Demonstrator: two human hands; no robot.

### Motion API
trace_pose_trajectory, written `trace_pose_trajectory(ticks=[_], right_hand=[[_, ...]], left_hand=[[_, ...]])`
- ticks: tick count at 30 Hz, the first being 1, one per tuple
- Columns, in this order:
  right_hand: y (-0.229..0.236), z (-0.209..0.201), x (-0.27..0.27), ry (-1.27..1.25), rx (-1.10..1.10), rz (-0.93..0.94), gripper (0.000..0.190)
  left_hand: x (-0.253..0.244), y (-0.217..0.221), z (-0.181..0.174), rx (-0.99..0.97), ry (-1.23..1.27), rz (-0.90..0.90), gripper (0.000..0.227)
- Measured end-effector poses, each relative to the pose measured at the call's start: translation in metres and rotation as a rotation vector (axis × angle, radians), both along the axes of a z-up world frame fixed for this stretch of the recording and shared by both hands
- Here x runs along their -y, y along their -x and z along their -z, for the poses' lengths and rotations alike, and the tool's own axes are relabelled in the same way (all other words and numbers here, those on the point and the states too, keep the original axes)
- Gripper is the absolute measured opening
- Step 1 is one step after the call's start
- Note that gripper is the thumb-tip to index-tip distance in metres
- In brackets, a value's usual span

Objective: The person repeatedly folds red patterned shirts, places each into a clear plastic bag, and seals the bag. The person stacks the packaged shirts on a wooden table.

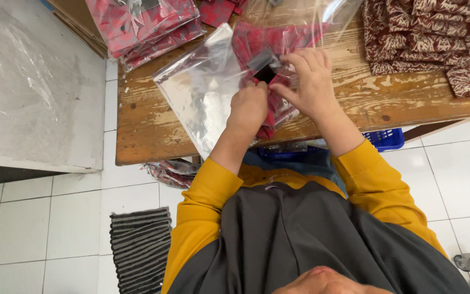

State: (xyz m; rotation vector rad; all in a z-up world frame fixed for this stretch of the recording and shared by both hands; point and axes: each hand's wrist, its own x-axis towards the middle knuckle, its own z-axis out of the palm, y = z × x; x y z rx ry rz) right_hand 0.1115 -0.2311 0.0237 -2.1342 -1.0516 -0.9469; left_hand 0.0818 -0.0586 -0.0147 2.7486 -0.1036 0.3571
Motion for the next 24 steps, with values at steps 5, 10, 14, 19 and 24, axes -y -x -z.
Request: trace_pose_trajectory(ticks=[5,10,14,19,24], right_hand=[[-0.017,0.036,0.015,0.080,-0.059,0.199,0.022],[-0.025,0.059,0.028,-0.009,-0.151,0.232,0.024],[-0.019,0.064,0.025,0.033,-0.159,0.216,0.020],[-0.012,0.056,0.028,-0.022,-0.215,0.194,0.020],[0.010,0.055,0.040,-0.084,-0.303,0.220,0.029]], left_hand=[[-0.008,0.012,0.007,0.312,0.023,0.004,0.034],[-0.023,0.006,0.025,0.102,0.093,0.007,0.032],[-0.011,-0.027,0.034,0.377,-0.002,-0.109,0.074],[0.002,-0.017,0.042,0.405,0.275,0.016,0.025],[0.020,0.029,0.050,0.508,-0.170,0.330,0.016]])
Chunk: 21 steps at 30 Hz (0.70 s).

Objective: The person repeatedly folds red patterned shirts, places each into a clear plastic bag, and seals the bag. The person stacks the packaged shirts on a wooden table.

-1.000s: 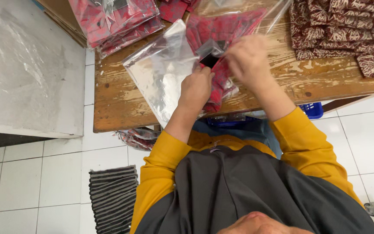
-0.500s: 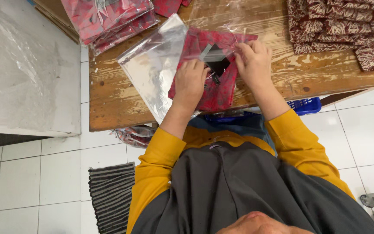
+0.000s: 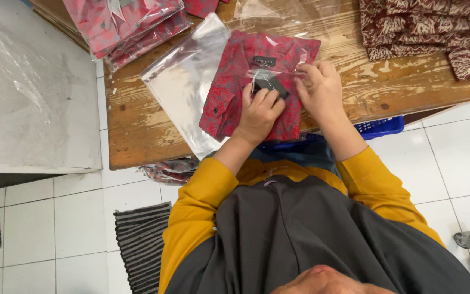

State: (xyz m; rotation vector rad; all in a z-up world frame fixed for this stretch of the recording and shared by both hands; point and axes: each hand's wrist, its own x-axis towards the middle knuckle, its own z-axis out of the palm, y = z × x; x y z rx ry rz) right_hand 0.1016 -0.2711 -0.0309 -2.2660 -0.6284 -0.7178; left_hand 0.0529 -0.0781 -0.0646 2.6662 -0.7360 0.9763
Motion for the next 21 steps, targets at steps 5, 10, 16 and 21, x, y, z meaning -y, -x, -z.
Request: trace_pose_trajectory(ticks=[5,10,16,21], right_hand=[[0.005,0.011,0.013,0.108,-0.196,0.050,0.066],[-0.010,0.065,0.030,-0.055,-0.515,0.053,0.053],[-0.021,0.105,0.051,-0.585,-0.492,-0.063,0.028],[0.056,0.113,0.081,-0.645,-0.633,0.091,0.020]], left_hand=[[-0.029,0.003,-0.030,-0.178,0.150,0.171,0.025],[-0.123,-0.042,-0.022,-0.360,0.309,-0.249,0.057],[-0.112,-0.025,0.023,-0.728,1.086,-0.078,0.018],[-0.098,0.085,0.010,-0.518,0.646,-0.175,0.013]])
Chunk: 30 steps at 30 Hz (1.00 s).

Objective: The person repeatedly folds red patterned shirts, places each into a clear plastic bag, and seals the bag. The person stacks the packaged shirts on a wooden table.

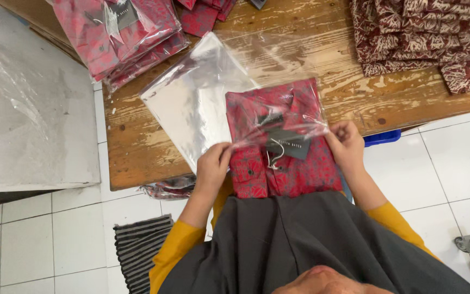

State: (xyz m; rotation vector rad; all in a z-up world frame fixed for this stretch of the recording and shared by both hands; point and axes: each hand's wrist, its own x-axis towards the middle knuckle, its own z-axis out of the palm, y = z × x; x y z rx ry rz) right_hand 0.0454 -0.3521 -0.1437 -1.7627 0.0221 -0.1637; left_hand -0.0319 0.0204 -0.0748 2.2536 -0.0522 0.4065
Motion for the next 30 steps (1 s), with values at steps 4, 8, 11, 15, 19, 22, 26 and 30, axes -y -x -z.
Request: trace_pose_trajectory(ticks=[4,8,11,15,19,22,26,30], right_hand=[[0.057,0.021,0.008,0.008,0.037,-0.119,0.014],[0.052,0.024,-0.009,-0.428,-0.202,-0.119,0.011],[0.005,-0.029,-0.015,-0.563,-0.311,-0.190,0.007],[-0.069,-0.148,0.002,-0.263,-0.075,-0.455,0.006],[-0.099,-0.235,0.000,0.019,0.010,-0.511,0.011],[-0.102,-0.276,-0.001,0.037,-0.028,-0.544,0.013],[-0.094,-0.301,0.017,-0.237,-0.043,-0.664,0.009],[-0.102,-0.300,0.032,-0.269,-0.053,-0.716,0.009]], left_hand=[[0.005,0.046,0.008,0.042,0.106,-0.023,0.014],[0.014,0.034,0.020,-0.183,0.365,-0.048,0.026],[0.012,-0.003,-0.011,-0.272,0.521,-0.148,0.015],[-0.019,-0.056,-0.101,0.043,0.654,0.018,0.015],[-0.033,-0.095,-0.169,0.134,0.623,0.116,0.012],[-0.034,-0.107,-0.201,0.276,0.376,0.086,0.011],[-0.033,-0.097,-0.228,0.303,0.422,0.155,0.011],[-0.033,-0.091,-0.246,0.258,0.481,0.258,0.010]])
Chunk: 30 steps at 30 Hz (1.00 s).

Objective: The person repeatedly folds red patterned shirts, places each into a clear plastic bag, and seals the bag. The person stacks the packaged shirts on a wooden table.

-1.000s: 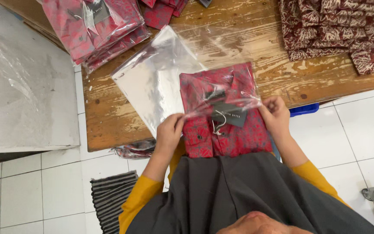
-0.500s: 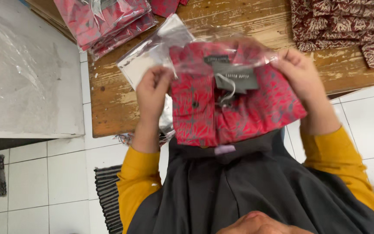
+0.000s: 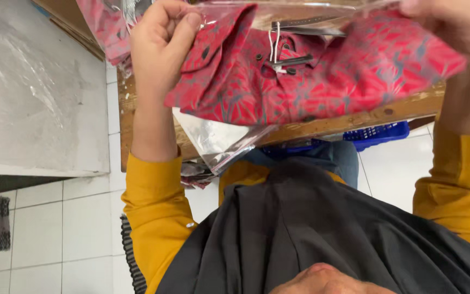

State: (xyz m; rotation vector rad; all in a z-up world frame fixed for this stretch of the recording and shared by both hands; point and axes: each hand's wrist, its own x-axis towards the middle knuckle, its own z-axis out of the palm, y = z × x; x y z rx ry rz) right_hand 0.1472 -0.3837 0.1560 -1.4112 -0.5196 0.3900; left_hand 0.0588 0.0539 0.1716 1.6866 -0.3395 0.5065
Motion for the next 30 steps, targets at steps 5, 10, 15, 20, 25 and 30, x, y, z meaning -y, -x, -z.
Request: trace_pose_trajectory(ticks=[5,10,15,20,25,30], right_hand=[[-0.010,0.004,0.012,0.058,0.083,-0.038,0.010],[-0.005,-0.006,0.026,0.139,0.195,-0.071,0.009],[-0.003,-0.024,0.021,0.429,0.359,0.107,0.017],[-0.030,-0.001,-0.033,0.515,0.507,0.197,0.025],[-0.056,0.045,-0.121,0.793,0.783,0.276,0.047],[0.014,0.152,-0.171,1.129,0.549,0.179,0.068]], left_hand=[[-0.004,0.007,-0.009,-0.062,-0.025,0.039,0.008],[0.001,0.022,-0.027,-0.096,0.016,0.104,0.008],[0.007,0.056,-0.030,-0.098,-0.041,0.027,0.007],[0.000,0.066,0.031,-0.155,0.032,-0.048,0.017],[0.011,0.075,0.127,-0.581,-0.154,-0.011,0.025],[0.027,0.054,0.209,-0.203,-0.794,-0.156,0.031]])
